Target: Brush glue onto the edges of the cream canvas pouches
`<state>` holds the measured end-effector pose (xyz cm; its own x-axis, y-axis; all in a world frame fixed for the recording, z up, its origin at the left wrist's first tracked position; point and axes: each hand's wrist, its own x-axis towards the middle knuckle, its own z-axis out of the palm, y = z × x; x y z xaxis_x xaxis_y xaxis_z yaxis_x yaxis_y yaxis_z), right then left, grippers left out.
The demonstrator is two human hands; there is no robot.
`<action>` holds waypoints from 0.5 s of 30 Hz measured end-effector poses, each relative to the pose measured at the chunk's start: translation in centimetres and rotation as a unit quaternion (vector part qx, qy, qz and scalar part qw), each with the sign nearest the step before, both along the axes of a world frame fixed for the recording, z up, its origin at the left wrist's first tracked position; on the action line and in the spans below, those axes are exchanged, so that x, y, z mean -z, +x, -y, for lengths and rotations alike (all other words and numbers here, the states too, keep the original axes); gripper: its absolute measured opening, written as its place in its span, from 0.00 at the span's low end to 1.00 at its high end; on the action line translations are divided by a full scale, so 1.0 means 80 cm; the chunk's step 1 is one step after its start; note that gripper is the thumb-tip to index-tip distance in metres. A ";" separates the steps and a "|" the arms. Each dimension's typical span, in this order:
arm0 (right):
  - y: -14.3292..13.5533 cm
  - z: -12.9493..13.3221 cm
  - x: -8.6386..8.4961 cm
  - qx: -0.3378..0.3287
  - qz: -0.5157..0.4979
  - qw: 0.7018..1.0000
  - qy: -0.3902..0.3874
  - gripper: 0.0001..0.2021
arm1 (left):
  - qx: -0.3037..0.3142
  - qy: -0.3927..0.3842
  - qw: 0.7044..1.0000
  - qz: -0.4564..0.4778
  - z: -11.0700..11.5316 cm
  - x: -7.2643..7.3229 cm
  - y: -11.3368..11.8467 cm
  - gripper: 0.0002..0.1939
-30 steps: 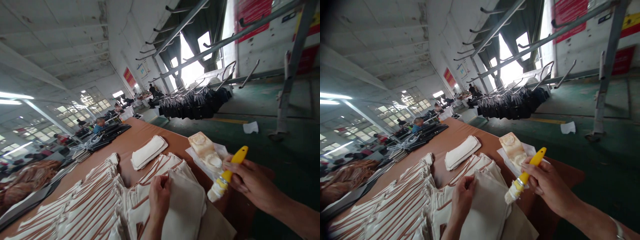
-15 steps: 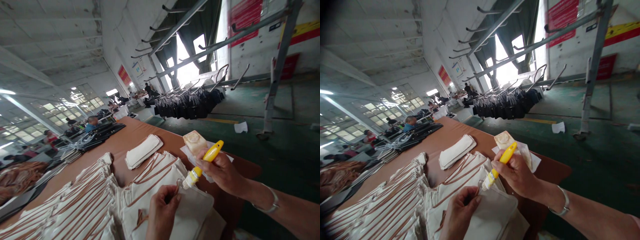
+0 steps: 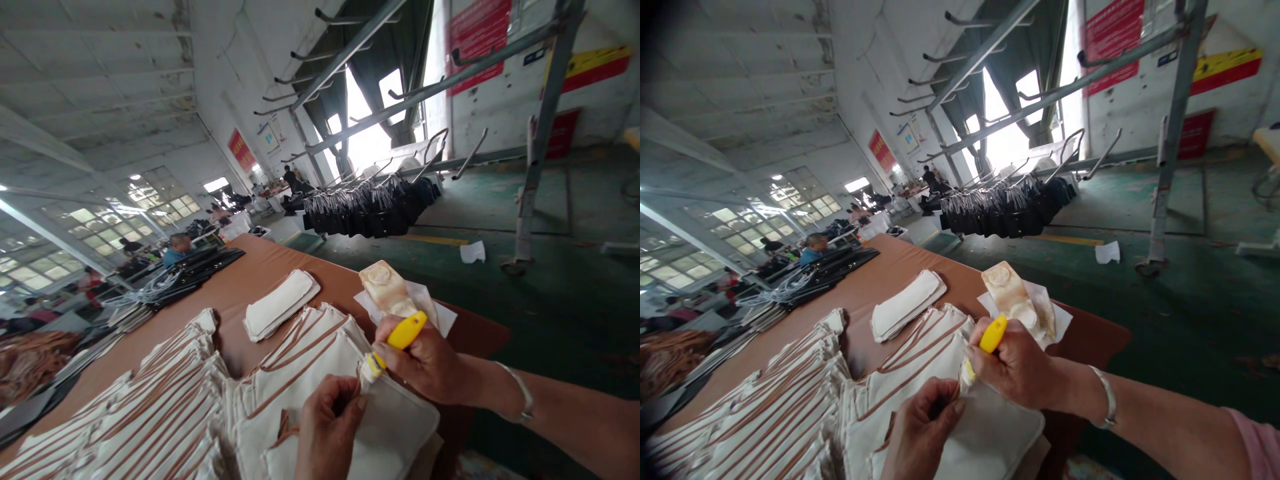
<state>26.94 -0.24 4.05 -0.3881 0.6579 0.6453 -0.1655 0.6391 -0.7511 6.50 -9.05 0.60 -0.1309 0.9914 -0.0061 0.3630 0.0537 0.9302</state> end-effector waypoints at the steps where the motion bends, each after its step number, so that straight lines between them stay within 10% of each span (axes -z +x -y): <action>1: 0.000 -0.001 0.001 0.015 -0.006 1.000 0.002 0.06 | 0.001 0.017 1.000 -0.022 0.002 -0.001 0.002 0.13; 6: 0.021 -0.014 -0.006 0.084 -0.053 0.993 -0.063 0.08 | 0.030 0.177 0.965 -0.192 0.020 -0.008 0.012 0.04; 15: 0.028 -0.002 -0.008 -0.075 -0.008 0.982 -0.176 0.09 | 0.072 0.357 0.876 -0.316 0.038 0.008 0.026 0.07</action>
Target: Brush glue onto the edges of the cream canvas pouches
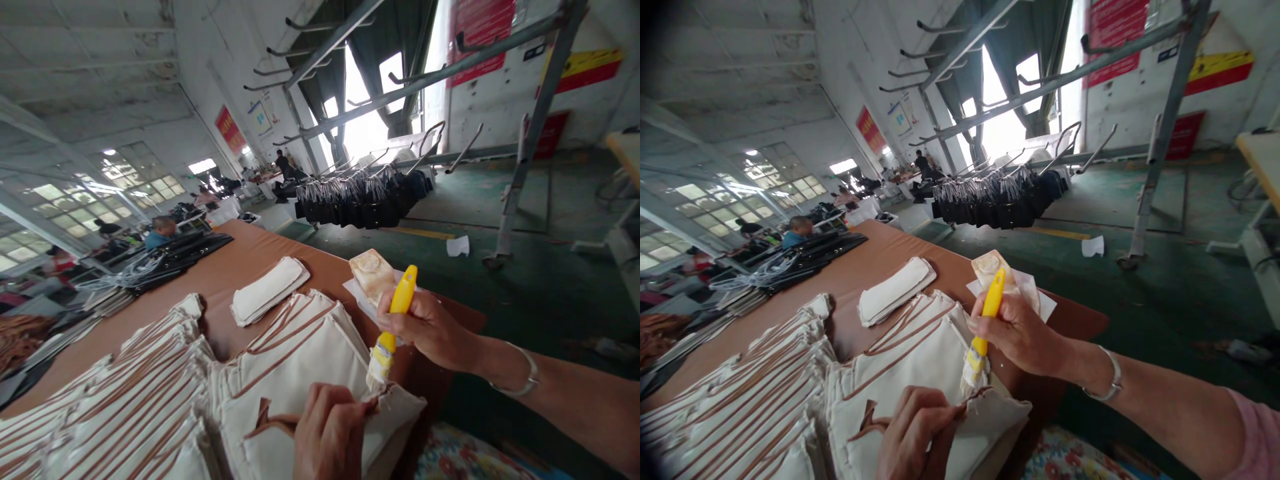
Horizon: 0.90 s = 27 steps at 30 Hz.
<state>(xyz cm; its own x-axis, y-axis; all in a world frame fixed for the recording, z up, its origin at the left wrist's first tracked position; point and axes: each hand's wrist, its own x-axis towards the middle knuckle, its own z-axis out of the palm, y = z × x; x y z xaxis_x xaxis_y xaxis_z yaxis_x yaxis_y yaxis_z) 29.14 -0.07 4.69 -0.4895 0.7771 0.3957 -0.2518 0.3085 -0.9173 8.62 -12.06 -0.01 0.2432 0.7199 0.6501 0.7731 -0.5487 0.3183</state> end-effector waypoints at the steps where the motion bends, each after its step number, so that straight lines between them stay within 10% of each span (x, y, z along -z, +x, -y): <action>1: 0.000 0.005 -0.002 -0.026 0.005 1.000 -0.005 0.09 | 0.000 0.003 1.000 -0.008 0.001 0.000 0.001 0.07; 5: 0.010 0.018 -0.013 -0.095 0.029 0.995 -0.014 0.08 | -0.005 -0.014 1.000 -0.022 0.003 -0.003 0.001 0.07; 11: 0.013 0.019 -0.018 0.025 0.004 0.999 0.037 0.09 | -0.011 -0.032 0.999 -0.014 0.003 0.000 -0.002 0.06; 17: 0.017 0.028 -0.002 -0.078 0.032 0.996 -0.028 0.11 | -0.076 -0.056 0.995 -0.030 0.008 0.007 -0.012 0.05; 23: 0.052 0.022 0.022 0.077 -0.120 0.974 -0.177 0.08 | -0.169 -0.180 0.968 -0.045 0.020 0.019 -0.029 0.05; 27: 0.070 0.019 0.015 0.149 -0.213 0.942 -0.211 0.08 | -0.172 -0.254 0.949 -0.079 0.013 -0.025 -0.016 0.07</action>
<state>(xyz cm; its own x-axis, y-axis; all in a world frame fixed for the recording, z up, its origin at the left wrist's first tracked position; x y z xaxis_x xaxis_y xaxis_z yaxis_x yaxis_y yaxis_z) 34.73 -1.62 3.48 -0.0905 0.9871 0.1324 -0.5847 0.0549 -0.8094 7.32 -13.13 1.95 0.0032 0.9848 0.1737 0.9386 -0.0628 0.3393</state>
